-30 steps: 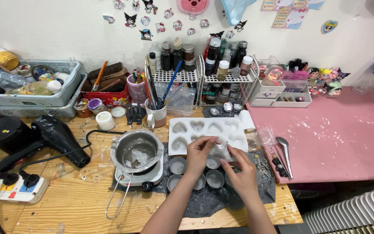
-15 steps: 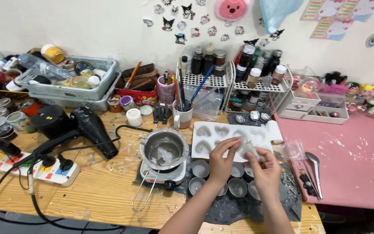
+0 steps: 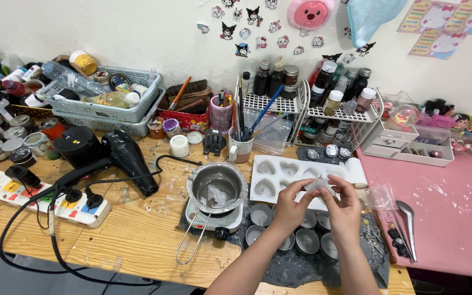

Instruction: Preparing silicone candle molds by inserting wicks and checking for cleanliness.

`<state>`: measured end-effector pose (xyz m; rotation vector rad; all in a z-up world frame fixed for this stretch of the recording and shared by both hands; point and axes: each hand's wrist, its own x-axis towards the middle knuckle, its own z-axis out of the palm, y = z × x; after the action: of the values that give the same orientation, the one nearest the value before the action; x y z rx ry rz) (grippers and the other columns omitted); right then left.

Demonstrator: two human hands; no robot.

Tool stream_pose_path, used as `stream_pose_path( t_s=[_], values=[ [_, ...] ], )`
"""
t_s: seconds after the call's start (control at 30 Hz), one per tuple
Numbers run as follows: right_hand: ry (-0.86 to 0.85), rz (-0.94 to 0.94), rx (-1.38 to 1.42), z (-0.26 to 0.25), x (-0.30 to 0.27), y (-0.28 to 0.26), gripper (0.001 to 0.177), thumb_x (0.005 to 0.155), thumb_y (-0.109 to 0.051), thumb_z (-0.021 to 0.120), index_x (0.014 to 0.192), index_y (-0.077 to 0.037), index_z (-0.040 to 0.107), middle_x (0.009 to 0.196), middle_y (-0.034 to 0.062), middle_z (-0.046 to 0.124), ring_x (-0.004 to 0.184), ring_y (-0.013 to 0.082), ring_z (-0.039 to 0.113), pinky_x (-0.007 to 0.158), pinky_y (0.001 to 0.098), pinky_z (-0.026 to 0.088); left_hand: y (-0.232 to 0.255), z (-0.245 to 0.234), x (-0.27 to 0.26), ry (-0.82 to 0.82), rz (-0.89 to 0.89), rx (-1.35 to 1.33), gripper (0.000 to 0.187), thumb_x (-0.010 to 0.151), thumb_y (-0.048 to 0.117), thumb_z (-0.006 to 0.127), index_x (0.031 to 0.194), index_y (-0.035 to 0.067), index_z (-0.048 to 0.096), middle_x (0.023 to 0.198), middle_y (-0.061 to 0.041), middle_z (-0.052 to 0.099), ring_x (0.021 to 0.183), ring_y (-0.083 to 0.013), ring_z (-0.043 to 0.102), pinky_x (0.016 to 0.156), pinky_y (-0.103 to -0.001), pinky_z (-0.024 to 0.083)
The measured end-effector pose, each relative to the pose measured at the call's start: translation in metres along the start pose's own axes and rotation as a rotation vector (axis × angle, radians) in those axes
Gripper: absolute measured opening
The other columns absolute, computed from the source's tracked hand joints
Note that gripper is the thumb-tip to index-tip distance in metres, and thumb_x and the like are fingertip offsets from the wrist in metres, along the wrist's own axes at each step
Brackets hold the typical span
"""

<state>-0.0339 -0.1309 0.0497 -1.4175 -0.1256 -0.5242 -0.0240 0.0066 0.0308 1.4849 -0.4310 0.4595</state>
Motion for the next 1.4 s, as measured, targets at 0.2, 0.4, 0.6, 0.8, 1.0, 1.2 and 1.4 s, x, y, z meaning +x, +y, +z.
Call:
stream_pose_path(
  t_s=[0.2, 0.4, 0.6, 0.8, 1.0, 1.2, 1.4],
  values=[
    [-0.070, 0.159, 0.046, -0.012, 0.003, 0.029, 0.022, 0.097, -0.013, 0.068, 0.115, -0.001, 0.072, 0.110, 0.0058, 0.073, 0.102, 0.0134, 0.066, 0.094, 0.0284, 0.052, -0.004, -0.001, 0.001, 0.015, -0.006, -0.003, 0.028, 0.099, 0.022, 0.072, 0.118, 0.002, 0.072, 0.108, -0.012, 0.076, 0.097, -0.0208, 0.074, 0.086, -0.033, 0.057],
    [-0.163, 0.118, 0.308, -0.012, 0.007, 0.036, 0.020, 0.104, -0.013, 0.067, 0.114, 0.003, 0.072, 0.112, 0.0065, 0.070, 0.103, 0.0133, 0.064, 0.097, 0.0302, 0.051, -0.016, 0.003, 0.000, 0.042, -0.029, -0.064, 0.027, 0.099, 0.022, 0.073, 0.116, 0.001, 0.073, 0.107, -0.013, 0.077, 0.100, -0.0190, 0.074, 0.088, -0.032, 0.057],
    [-0.136, 0.122, 0.148, 0.015, 0.013, 0.003, 0.020, 0.098, -0.009, 0.071, 0.113, 0.003, 0.074, 0.107, 0.0025, 0.068, 0.099, 0.0098, 0.064, 0.090, 0.0265, 0.051, -0.026, 0.006, 0.003, 0.082, -0.188, -0.397, 0.043, 0.099, 0.030, 0.071, 0.131, 0.001, 0.066, 0.113, -0.009, 0.074, 0.104, -0.0174, 0.070, 0.091, -0.032, 0.055],
    [-0.042, -0.133, -0.030, 0.051, 0.011, -0.021, 0.025, 0.083, 0.001, 0.084, 0.099, -0.001, 0.065, 0.099, 0.0046, 0.068, 0.092, 0.0091, 0.067, 0.084, 0.0240, 0.056, -0.039, 0.005, 0.004, 0.069, -0.232, -0.774, 0.075, 0.105, 0.064, 0.035, 0.153, 0.007, 0.042, 0.127, -0.009, 0.066, 0.116, -0.0165, 0.065, 0.099, -0.034, 0.051],
    [-0.471, -0.307, -0.348, 0.131, 0.001, -0.057, 0.020, 0.078, -0.012, 0.086, 0.096, -0.008, 0.078, 0.097, 0.0056, 0.076, 0.087, 0.0138, 0.072, 0.071, 0.0275, 0.059, -0.066, 0.013, 0.002, -0.005, -0.334, -0.705, 0.063, 0.109, 0.054, 0.038, 0.150, 0.006, 0.041, 0.132, -0.009, 0.061, 0.121, -0.0169, 0.062, 0.101, -0.037, 0.051],
    [-0.726, -0.675, -0.578, 0.181, 0.007, -0.037, 0.015, 0.088, -0.020, 0.078, 0.099, -0.009, 0.079, 0.098, 0.0029, 0.077, 0.097, 0.0210, 0.071, 0.088, 0.0390, 0.048, -0.054, 0.011, 0.005, -0.126, -0.362, -0.600, 0.056, 0.111, 0.050, 0.032, 0.146, 0.009, 0.047, 0.117, -0.009, 0.071, 0.106, -0.0177, 0.069, 0.090, -0.033, 0.051],
    [-0.925, -0.713, -0.895, 0.196, 0.009, -0.017, 0.014, 0.087, -0.025, 0.075, 0.090, -0.012, 0.078, 0.093, -0.0001, 0.073, 0.103, 0.0215, 0.060, 0.098, 0.0399, 0.038, -0.062, 0.012, 0.002, -0.148, -0.375, -0.483, 0.038, 0.110, 0.033, 0.048, 0.140, 0.010, 0.051, 0.118, -0.006, 0.070, 0.109, -0.0149, 0.066, 0.093, -0.033, 0.051]
  ],
)
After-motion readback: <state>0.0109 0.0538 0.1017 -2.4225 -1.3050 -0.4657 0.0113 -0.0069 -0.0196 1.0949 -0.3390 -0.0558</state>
